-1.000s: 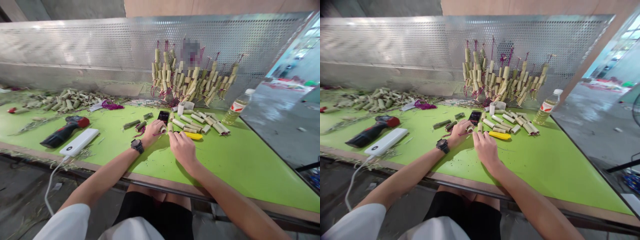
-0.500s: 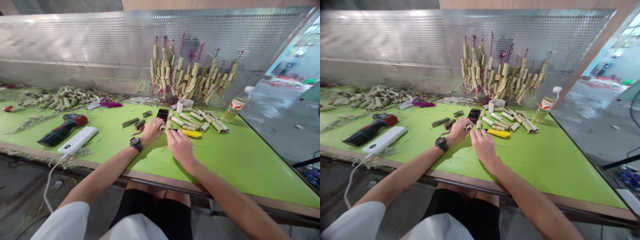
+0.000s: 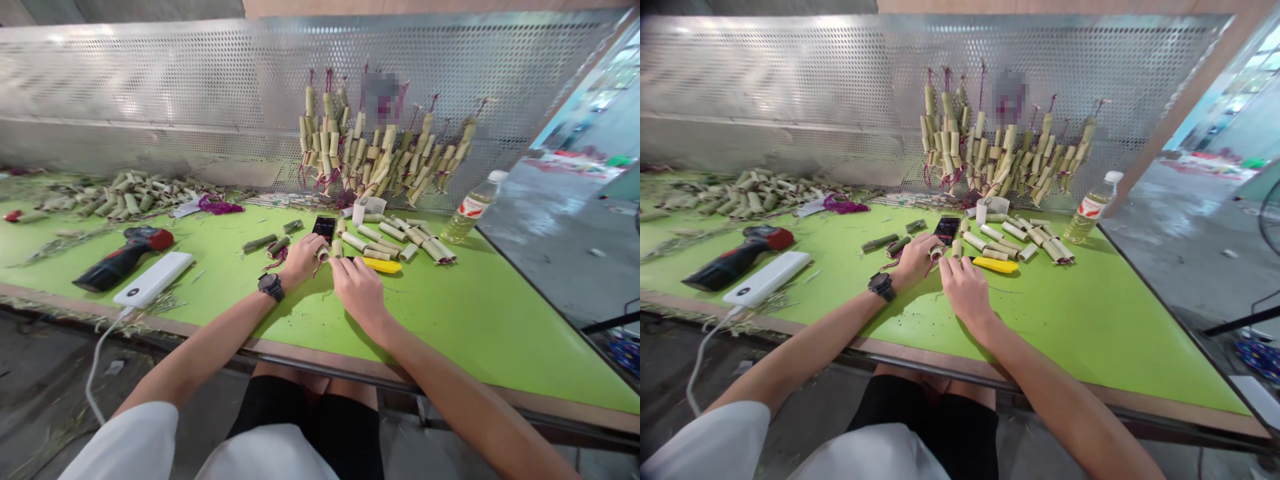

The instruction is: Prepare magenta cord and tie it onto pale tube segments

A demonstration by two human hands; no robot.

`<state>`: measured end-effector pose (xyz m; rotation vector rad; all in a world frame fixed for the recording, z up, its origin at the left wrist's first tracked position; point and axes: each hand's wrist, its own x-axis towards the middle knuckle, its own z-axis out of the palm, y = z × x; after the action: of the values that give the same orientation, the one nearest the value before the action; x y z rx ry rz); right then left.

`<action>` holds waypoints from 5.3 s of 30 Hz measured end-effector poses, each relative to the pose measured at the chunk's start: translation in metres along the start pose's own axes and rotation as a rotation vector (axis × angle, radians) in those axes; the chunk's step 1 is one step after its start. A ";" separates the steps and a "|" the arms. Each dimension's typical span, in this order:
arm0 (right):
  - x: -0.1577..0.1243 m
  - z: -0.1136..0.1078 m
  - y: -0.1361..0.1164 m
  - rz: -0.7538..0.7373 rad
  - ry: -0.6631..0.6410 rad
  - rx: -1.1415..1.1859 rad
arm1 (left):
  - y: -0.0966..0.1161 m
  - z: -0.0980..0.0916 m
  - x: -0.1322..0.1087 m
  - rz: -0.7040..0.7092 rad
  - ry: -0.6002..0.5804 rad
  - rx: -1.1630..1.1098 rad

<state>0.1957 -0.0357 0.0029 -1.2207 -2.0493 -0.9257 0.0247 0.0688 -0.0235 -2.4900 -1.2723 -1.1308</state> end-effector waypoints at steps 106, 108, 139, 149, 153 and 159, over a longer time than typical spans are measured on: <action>-0.002 0.005 0.001 0.034 0.015 0.041 | 0.004 -0.002 0.000 -0.020 -0.012 0.016; -0.001 0.004 0.001 0.040 0.015 0.029 | 0.003 -0.001 0.000 -0.014 -0.006 0.020; -0.001 0.003 0.009 0.010 0.073 0.059 | 0.022 -0.025 0.010 0.263 -0.121 0.447; -0.001 0.003 0.015 0.037 0.097 0.055 | 0.017 -0.020 0.010 0.116 -0.134 0.262; -0.001 0.005 0.014 0.051 0.043 0.097 | 0.015 -0.012 0.007 0.095 -0.209 0.111; -0.005 0.012 0.027 0.087 -0.008 0.143 | 0.023 -0.002 0.003 0.118 -0.295 0.000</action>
<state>0.2207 -0.0188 -0.0006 -1.2279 -2.0142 -0.7225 0.0418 0.0554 -0.0151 -2.7678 -1.1667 -0.7586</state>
